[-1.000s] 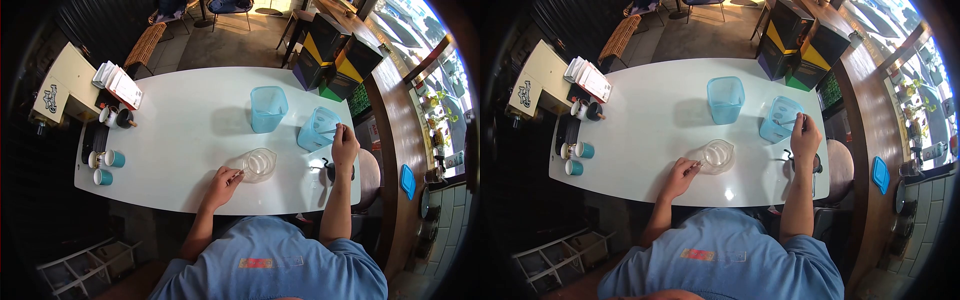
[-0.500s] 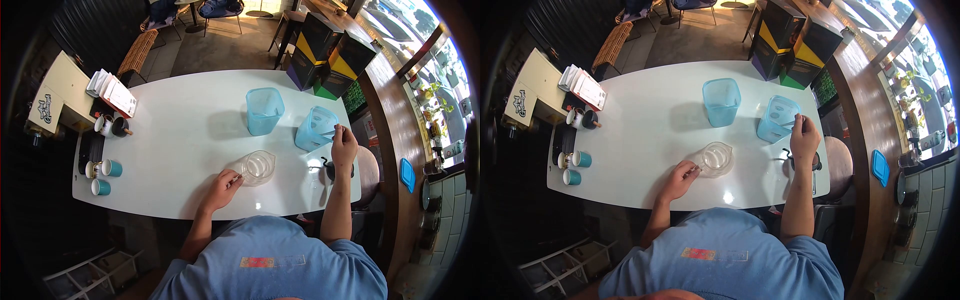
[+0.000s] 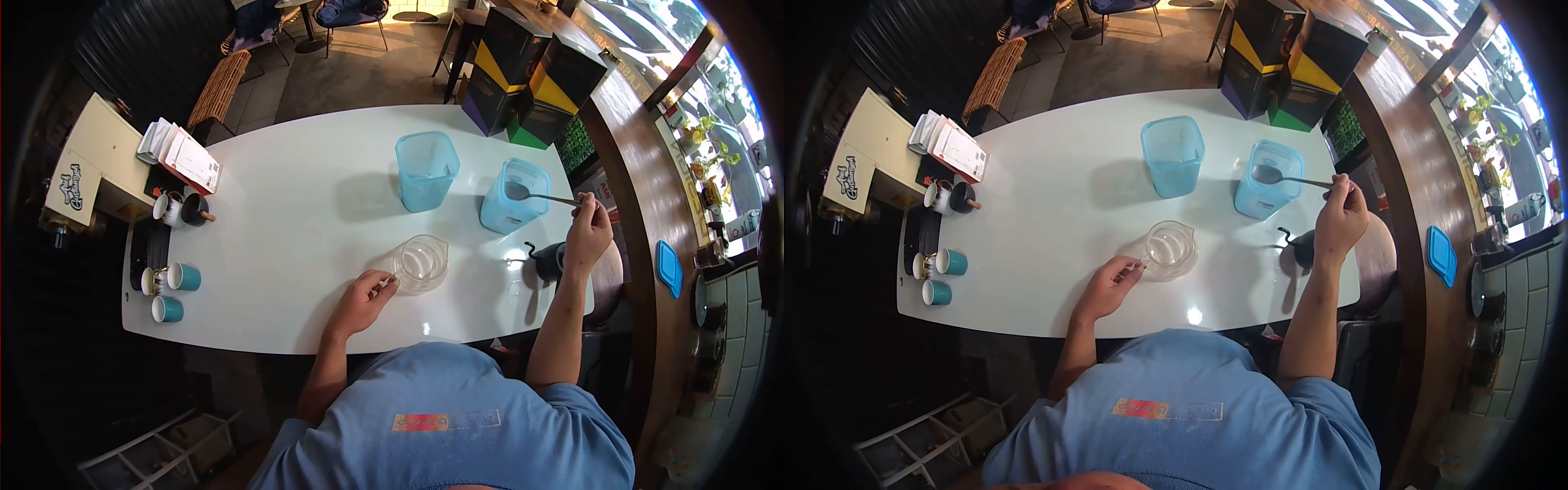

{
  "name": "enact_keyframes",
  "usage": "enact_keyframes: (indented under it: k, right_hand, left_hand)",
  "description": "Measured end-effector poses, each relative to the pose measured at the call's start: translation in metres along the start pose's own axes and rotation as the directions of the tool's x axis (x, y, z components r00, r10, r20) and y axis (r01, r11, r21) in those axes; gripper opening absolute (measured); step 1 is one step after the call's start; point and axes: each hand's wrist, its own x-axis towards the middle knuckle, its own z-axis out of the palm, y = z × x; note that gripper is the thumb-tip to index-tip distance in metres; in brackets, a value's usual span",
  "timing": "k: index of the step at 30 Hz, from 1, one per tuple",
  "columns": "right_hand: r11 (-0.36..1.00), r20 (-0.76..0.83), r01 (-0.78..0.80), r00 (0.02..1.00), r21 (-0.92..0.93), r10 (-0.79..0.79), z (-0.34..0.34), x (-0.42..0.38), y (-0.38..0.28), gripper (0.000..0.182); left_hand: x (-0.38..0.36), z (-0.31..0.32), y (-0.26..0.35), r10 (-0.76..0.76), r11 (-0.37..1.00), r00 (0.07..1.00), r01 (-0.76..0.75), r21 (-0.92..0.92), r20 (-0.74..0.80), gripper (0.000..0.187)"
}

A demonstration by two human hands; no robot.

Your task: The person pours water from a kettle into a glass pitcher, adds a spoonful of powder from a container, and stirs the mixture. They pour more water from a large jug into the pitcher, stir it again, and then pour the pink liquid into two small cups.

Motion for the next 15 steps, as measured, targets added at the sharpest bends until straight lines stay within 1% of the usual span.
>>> enact_keyframes:
  k: [1,2,3,4,6,8,10,12,13,15]
  right_hand:
    - [0.999,-0.015,-0.03,0.999,0.044,0.03,-0.002,0.0,-0.001,0.028]
    - [0.999,-0.016,-0.035,0.999,0.038,0.035,-0.005,0.001,-0.001,0.028]
    - [0.995,-0.035,-0.049,0.998,0.092,0.053,-0.007,0.001,-0.002,0.028]
    - [0.987,-0.053,-0.061,0.996,0.147,0.069,-0.009,0.002,-0.003,0.029]
    - [0.983,-0.068,-0.059,0.995,0.172,0.071,-0.012,0.001,-0.008,0.028]
    - [0.969,-0.071,-0.102,0.99,0.223,0.12,-0.017,0.0,-0.014,0.028]
    - [0.967,-0.07,-0.113,0.989,0.229,0.132,-0.02,-0.001,-0.018,0.028]
    - [0.964,-0.068,-0.123,0.987,0.237,0.143,-0.024,-0.002,-0.022,0.028]
    - [0.964,-0.073,-0.112,0.988,0.242,0.133,-0.025,-0.002,-0.025,0.028]
    - [0.964,-0.077,-0.103,0.989,0.245,0.125,-0.028,-0.004,-0.031,0.028]
  left_hand:
    - [0.0,0.001,-0.002,-0.004,1.0,1.0,0.004,0.001,0.007,0.021]
    - [0.0,0.003,-0.007,-0.035,0.998,0.999,0.036,-0.043,0.019,0.023]
    - [0.0,0.005,-0.01,-0.067,0.994,0.997,0.07,-0.086,0.033,0.025]
    - [0.001,0.008,-0.012,-0.069,0.994,0.997,0.072,-0.087,0.037,0.025]
    - [0.003,0.015,-0.012,-0.011,0.976,1.0,0.005,-0.218,-0.027,0.031]
    - [0.004,0.018,-0.006,-0.017,0.973,0.999,0.01,-0.229,-0.029,0.032]
    - [0.006,0.019,-0.004,-0.024,0.971,0.999,0.015,-0.239,-0.031,0.034]
    - [0.007,0.018,-0.005,-0.027,0.991,1.0,0.028,-0.129,0.007,0.037]
    - [0.008,0.02,-0.005,-0.03,0.991,1.0,0.03,-0.129,0.009,0.037]
    - [0.009,0.025,-0.006,0.004,0.976,1.0,-0.01,-0.217,-0.028,0.039]
